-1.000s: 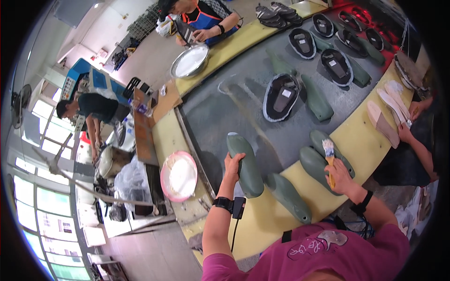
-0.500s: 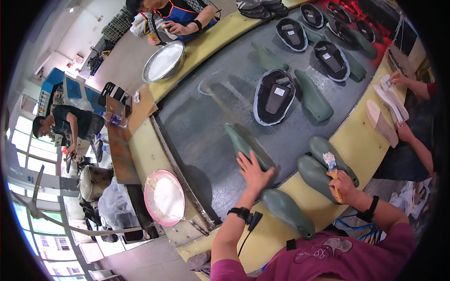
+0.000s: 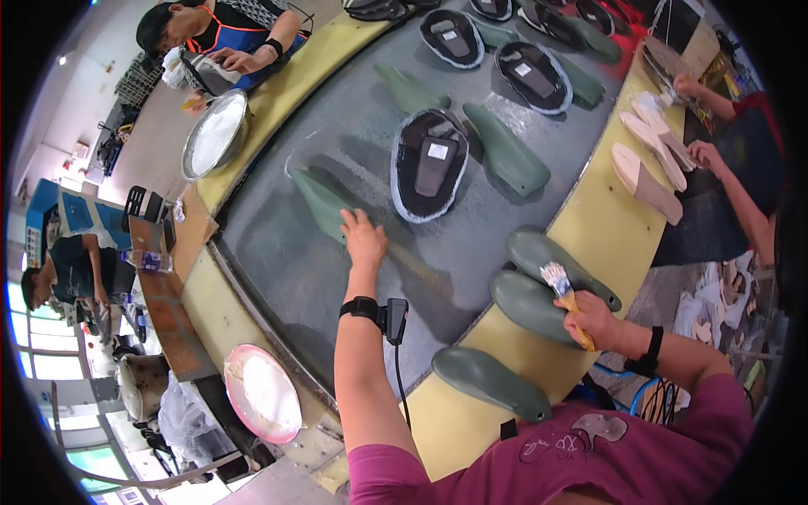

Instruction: Applying glue to the base of shoe lasts and organizing them on a multi-tier rack.

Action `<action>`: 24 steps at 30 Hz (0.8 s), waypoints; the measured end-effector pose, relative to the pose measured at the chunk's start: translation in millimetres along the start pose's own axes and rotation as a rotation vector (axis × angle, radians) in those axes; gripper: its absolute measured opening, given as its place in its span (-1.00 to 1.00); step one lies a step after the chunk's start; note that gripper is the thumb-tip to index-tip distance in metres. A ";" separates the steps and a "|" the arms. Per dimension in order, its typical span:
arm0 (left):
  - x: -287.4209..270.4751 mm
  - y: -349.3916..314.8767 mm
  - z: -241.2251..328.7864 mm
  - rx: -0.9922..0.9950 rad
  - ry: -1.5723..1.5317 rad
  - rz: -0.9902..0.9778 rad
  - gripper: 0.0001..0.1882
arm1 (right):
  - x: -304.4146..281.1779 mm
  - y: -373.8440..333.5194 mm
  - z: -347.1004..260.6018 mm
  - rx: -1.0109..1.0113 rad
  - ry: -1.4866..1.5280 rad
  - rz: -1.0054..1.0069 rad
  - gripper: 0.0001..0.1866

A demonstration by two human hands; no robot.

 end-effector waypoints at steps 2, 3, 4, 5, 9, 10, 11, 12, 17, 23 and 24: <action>5.5 -27.5 19.7 0.180 -0.345 -0.155 -0.46 | -0.6 -0.7 -6.1 -0.020 -0.017 0.032 -0.78; -15.2 -56.4 48.6 0.167 -0.504 -0.043 -0.61 | -1.8 -4.2 -5.5 -0.028 -0.060 0.067 -0.77; -22.6 -88.3 56.4 0.213 -0.530 -0.010 -0.60 | -0.6 -7.6 -3.4 -0.046 -0.060 0.090 -0.74; -37.1 -124.0 70.0 0.216 -0.549 0.011 -0.60 | -2.2 -10.2 -1.1 -0.056 -0.058 0.115 -0.74; -60.3 -262.4 97.2 -0.156 -0.530 -0.140 -0.47 | 4.7 -12.9 -0.5 -0.006 -0.049 0.089 -0.72; -63.2 -291.1 112.1 -0.251 -0.565 -0.224 -0.43 | 4.9 -11.3 -3.7 -0.018 -0.056 0.116 -0.72; -64.4 -315.6 131.6 -0.183 -0.428 -0.205 -0.37 | 4.6 -11.8 -7.8 -0.025 -0.063 0.137 -0.73; -65.4 -333.8 150.7 -0.117 -0.292 -0.192 -0.30 | 5.2 -11.0 -11.5 -0.036 -0.050 0.140 -0.73; -50.6 -360.3 174.4 -0.074 -0.194 -0.173 -0.14 | 8.4 -6.2 -16.2 -0.083 -0.087 0.120 -0.73; -43.6 -388.2 88.3 -0.496 -1.102 -0.095 -0.38 | 13.0 -2.1 -14.0 -0.125 -0.055 0.103 -0.70; -49.1 -391.8 79.7 -0.414 -1.025 0.042 -0.42 | 13.0 -0.8 -15.7 -0.110 -0.059 0.106 -0.69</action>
Point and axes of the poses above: each hand's wrist, its own y-axis towards the middle knuckle, its own x-axis out of the palm, z = x × y, the point moved 7 cm from there along y, towards the middle knuckle, and after that the axes turned 1 degree about -y, right-handed, at the moved point
